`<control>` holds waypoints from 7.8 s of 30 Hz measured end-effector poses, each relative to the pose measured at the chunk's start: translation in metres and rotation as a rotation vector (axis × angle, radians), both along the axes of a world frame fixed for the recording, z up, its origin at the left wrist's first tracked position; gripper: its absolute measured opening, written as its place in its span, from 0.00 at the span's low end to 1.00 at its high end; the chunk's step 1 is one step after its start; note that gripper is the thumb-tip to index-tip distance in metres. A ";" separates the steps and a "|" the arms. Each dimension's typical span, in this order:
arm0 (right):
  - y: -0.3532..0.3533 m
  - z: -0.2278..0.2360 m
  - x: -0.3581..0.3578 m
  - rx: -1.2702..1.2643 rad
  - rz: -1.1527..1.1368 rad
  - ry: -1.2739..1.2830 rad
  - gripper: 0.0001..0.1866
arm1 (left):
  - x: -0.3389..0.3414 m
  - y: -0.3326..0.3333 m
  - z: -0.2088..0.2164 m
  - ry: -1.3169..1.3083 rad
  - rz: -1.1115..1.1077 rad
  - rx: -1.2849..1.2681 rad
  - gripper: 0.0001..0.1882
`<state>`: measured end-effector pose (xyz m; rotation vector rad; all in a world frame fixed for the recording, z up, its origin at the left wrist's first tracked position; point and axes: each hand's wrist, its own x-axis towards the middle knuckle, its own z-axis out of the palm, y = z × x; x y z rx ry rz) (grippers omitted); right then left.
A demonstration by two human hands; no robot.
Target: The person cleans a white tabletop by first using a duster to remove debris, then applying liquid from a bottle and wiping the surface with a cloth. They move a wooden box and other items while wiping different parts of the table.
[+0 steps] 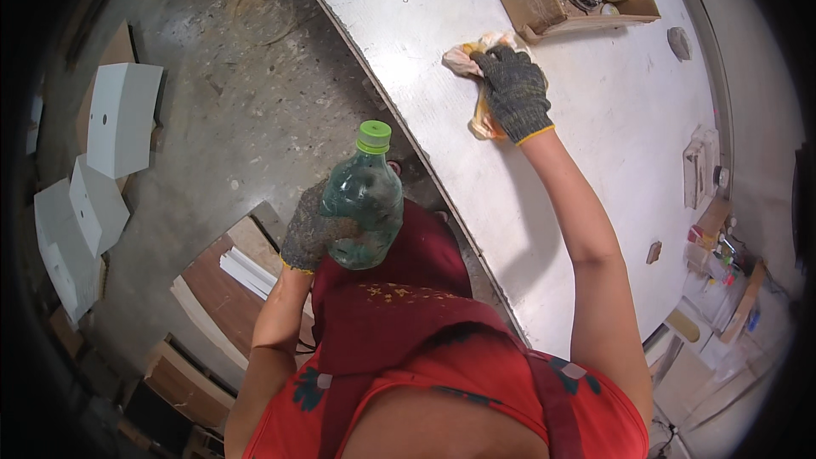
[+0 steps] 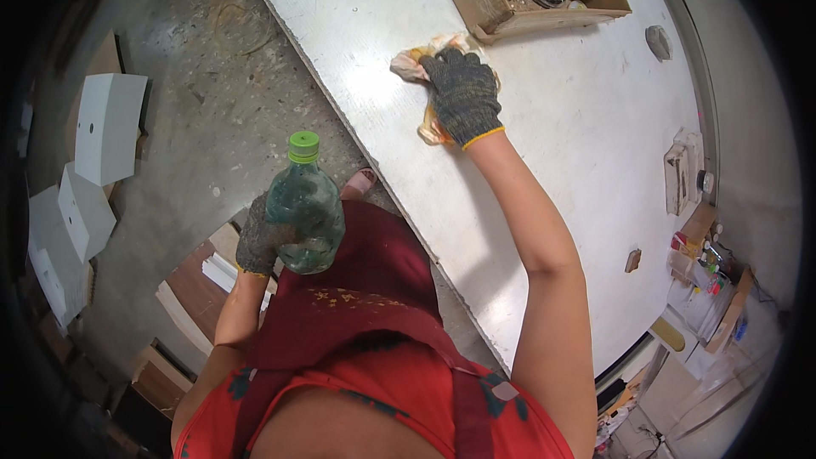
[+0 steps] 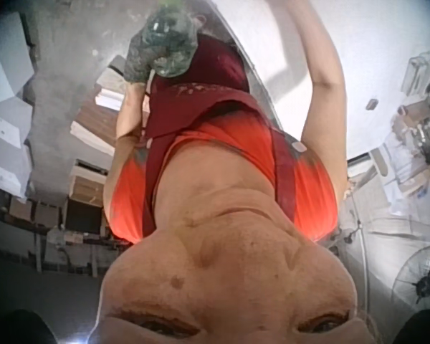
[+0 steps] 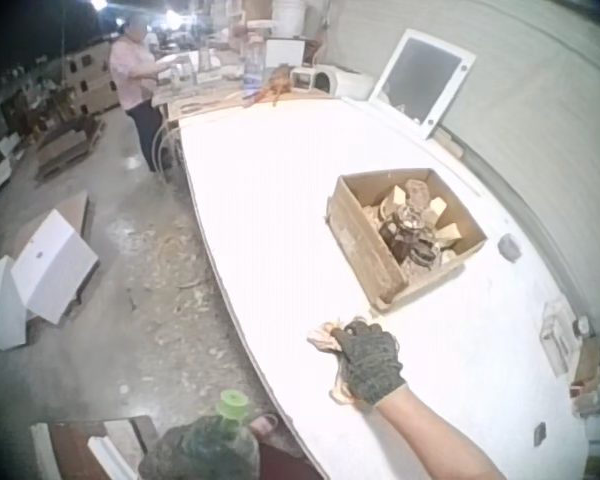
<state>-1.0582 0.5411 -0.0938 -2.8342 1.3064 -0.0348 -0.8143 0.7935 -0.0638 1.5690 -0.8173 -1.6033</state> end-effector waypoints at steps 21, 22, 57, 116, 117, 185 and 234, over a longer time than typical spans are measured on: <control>-0.007 0.006 -0.006 -0.017 0.024 0.055 0.15 | -0.007 0.006 -0.006 -0.041 -0.024 0.018 0.32; -0.002 0.010 -0.005 -0.010 0.027 0.068 0.16 | -0.007 0.009 -0.007 0.010 0.016 0.014 0.32; 0.068 -0.023 -0.110 -0.112 -0.089 -0.423 0.19 | -0.070 -0.092 -0.017 0.300 -0.075 0.124 0.19; 0.001 0.004 -0.025 -0.014 0.062 -0.039 0.09 | -0.036 -0.024 -0.006 0.105 -0.025 -0.059 0.28; -0.005 0.006 -0.023 0.007 0.059 -0.028 0.09 | -0.037 -0.023 -0.007 0.119 0.013 -0.057 0.28; 0.135 -0.029 -0.196 -0.232 -0.342 -0.305 0.19 | -0.087 -0.042 -0.037 0.141 -0.102 -0.055 0.16; 0.114 0.005 -0.059 0.136 0.260 -0.255 0.22 | -0.014 -0.018 -0.007 0.126 0.133 -0.078 0.24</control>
